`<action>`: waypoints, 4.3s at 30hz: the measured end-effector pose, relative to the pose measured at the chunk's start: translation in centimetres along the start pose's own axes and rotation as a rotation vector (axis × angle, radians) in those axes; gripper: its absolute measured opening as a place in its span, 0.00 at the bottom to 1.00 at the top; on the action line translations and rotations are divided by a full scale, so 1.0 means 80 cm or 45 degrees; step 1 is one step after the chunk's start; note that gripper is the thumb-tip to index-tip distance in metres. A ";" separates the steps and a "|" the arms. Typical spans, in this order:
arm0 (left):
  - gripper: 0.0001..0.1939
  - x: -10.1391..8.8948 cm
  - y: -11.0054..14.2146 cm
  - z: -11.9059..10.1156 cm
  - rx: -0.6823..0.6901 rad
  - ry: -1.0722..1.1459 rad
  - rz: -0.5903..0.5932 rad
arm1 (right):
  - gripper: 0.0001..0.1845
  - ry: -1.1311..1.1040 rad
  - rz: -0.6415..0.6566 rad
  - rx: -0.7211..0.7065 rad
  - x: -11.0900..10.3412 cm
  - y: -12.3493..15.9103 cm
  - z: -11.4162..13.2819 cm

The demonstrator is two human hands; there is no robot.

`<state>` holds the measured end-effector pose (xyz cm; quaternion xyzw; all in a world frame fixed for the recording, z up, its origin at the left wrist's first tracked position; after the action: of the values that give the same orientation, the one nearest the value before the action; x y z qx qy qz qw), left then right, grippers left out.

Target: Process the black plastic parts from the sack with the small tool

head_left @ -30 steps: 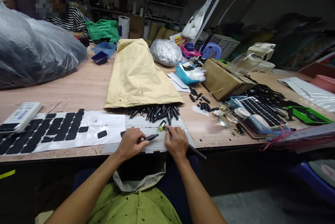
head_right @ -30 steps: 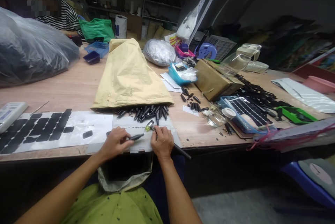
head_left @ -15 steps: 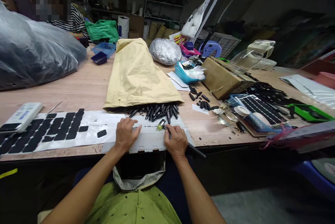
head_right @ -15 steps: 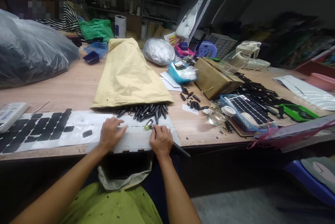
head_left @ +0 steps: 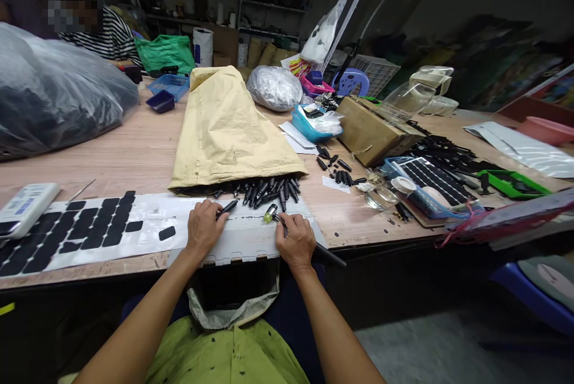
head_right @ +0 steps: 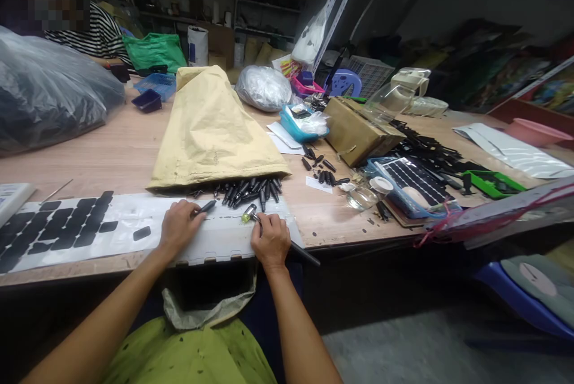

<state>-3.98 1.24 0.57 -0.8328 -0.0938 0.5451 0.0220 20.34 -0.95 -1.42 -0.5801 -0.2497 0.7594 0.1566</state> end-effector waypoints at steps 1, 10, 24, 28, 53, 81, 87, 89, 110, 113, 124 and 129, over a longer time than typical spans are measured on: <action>0.08 0.000 0.010 -0.001 0.037 0.029 0.030 | 0.13 -0.004 0.002 0.001 0.000 0.000 0.000; 0.08 0.016 0.019 -0.028 0.172 0.186 0.183 | 0.14 -0.030 0.007 -0.025 0.001 0.002 -0.003; 0.09 0.021 0.016 -0.026 0.168 0.270 0.209 | 0.20 -0.620 0.138 -0.083 -0.022 0.000 0.054; 0.09 0.022 0.016 -0.026 0.149 0.255 0.217 | 0.20 -0.514 0.208 -0.090 -0.018 0.001 0.059; 0.05 0.018 0.019 -0.027 0.155 0.324 0.263 | 0.15 -0.125 0.046 -0.002 0.008 -0.014 -0.014; 0.13 0.002 -0.069 0.002 -0.173 -0.100 0.020 | 0.15 -0.090 0.030 -0.035 0.010 -0.012 -0.011; 0.13 -0.007 -0.035 0.007 -0.126 0.012 0.040 | 0.14 -0.092 0.024 -0.027 0.008 -0.012 -0.011; 0.13 -0.010 -0.011 0.007 -0.072 0.067 0.062 | 0.14 -0.097 0.033 -0.024 0.008 -0.012 -0.011; 0.11 0.027 0.011 -0.027 0.165 0.299 0.222 | 0.17 -0.445 0.177 -0.019 -0.004 -0.022 -0.001; 0.11 0.029 0.011 -0.027 0.171 0.296 0.220 | 0.18 -0.670 0.135 -0.094 -0.017 -0.020 0.028; 0.12 0.032 0.012 -0.026 0.179 0.263 0.213 | 0.18 -0.696 0.130 -0.099 -0.015 -0.008 0.054; 0.10 0.032 0.012 -0.026 0.199 0.262 0.209 | 0.18 -0.716 0.231 -0.166 -0.013 -0.005 0.071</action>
<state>-0.95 0.90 -0.99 -0.8849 0.0201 0.4624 0.0518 15.17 -2.29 0.81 -0.3756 -0.2787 0.8835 -0.0246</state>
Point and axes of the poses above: each hand's wrist, its own y-axis away from the middle knuckle, its own x-axis out of the palm, z = x × y, the point moved 4 cm from there along -y, towards the middle knuckle, and after that the axes turned 6 degrees about -x, right-handed, at the moved point
